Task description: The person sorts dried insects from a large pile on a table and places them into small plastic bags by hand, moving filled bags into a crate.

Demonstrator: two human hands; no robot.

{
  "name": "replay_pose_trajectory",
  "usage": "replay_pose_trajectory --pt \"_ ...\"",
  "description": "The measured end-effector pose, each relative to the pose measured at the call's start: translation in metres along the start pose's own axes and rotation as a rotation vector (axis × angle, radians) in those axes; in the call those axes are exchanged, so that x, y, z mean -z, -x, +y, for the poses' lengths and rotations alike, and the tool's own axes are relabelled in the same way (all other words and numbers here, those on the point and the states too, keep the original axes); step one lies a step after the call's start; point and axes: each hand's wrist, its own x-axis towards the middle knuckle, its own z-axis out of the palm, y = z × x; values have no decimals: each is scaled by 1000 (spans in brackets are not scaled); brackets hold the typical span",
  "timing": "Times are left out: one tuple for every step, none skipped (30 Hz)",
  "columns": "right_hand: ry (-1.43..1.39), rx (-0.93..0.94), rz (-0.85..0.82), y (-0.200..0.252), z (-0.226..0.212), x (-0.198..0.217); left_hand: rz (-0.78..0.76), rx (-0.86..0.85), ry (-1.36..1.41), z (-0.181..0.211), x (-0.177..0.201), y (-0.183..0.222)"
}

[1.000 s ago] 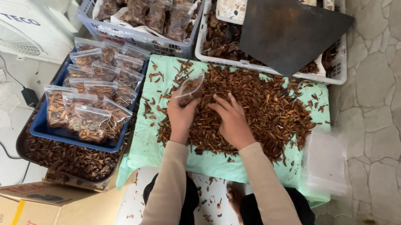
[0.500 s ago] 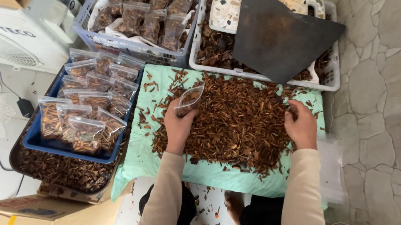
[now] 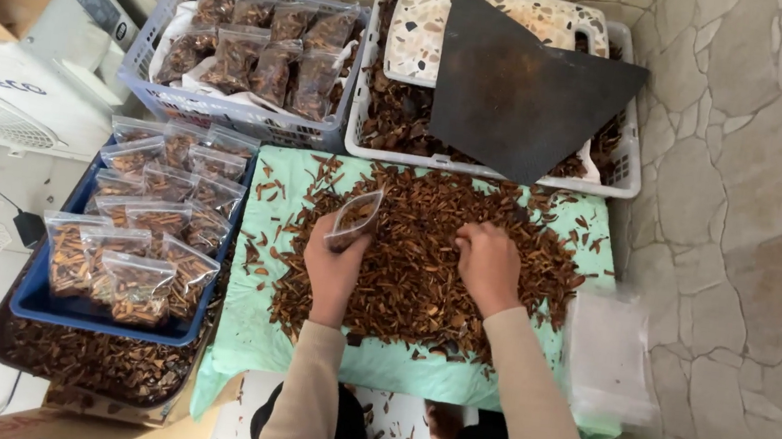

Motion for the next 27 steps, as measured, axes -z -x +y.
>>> replay_pose_trajectory --pt "-3 -1 6 1 -5 2 -2 -6 -2 5 0 0" --pt "-34 45 -2 1 -10 4 0 -13 -1 11 0 0" --pt "-61 89 -17 5 -13 6 2 -11 0 15 0 4" --pt "-61 87 -18 6 -17 8 0 -9 -1 18 -1 4" --pt "-61 127 -33 6 -21 10 30 -16 18 21 -3 5" --pt "-60 168 -47 7 -25 13 60 -22 36 24 -4 6" --pt "-59 168 -45 7 -29 23 59 -24 38 27 -5 6" --pt "-166 171 -112 7 -34 33 75 -39 62 31 -5 6" --pt "-270 176 -182 7 -39 44 96 -53 87 34 -5 6" --pt "-267 180 -181 3 -30 47 99 -53 91 30 -6 5" --pt "-318 158 -129 0 -22 49 102 -45 107 27 -6 3" --pt "-369 137 -77 -3 -14 52 106 -37 122 24 -7 2" --pt "-371 137 -76 -8 1 48 106 -38 120 24 -6 1" --pt "-328 117 -7 -12 16 44 106 -33 139 23 -6 0" --pt "-285 95 57 -15 32 40 106 -23 155 22 -5 1" --pt "-287 92 53 -15 33 44 106 -19 152 21 -5 -1" --pt "-364 53 35 -13 35 49 85 -9 152 19 -5 -1" --pt "-440 13 18 -10 37 54 65 1 152 18 -5 -1" --pt "-441 7 18 -10 41 55 59 3 149 23 -5 0" --pt "-455 -7 57 -10 45 55 64 -12 165 27 -5 2" --pt "-467 -15 94 -11 49 55 74 -29 182 32 -5 3" --pt "-468 -17 93 -11 55 53 73 -27 181 33 -4 4" --pt "-455 -29 134 -12 61 52 75 -29 177 33 -4 4" --pt "-442 -41 175 -13 67 50 76 -31 173 34 -4 4" --pt "-439 -36 176 -13 70 50 80 -32 178 40 -3 6" --pt "-425 -68 164 -12 73 51 68 -36 186 47 -2 9" --pt "-414 -100 150 -11 75 51 57 -38 191 53 1 12"
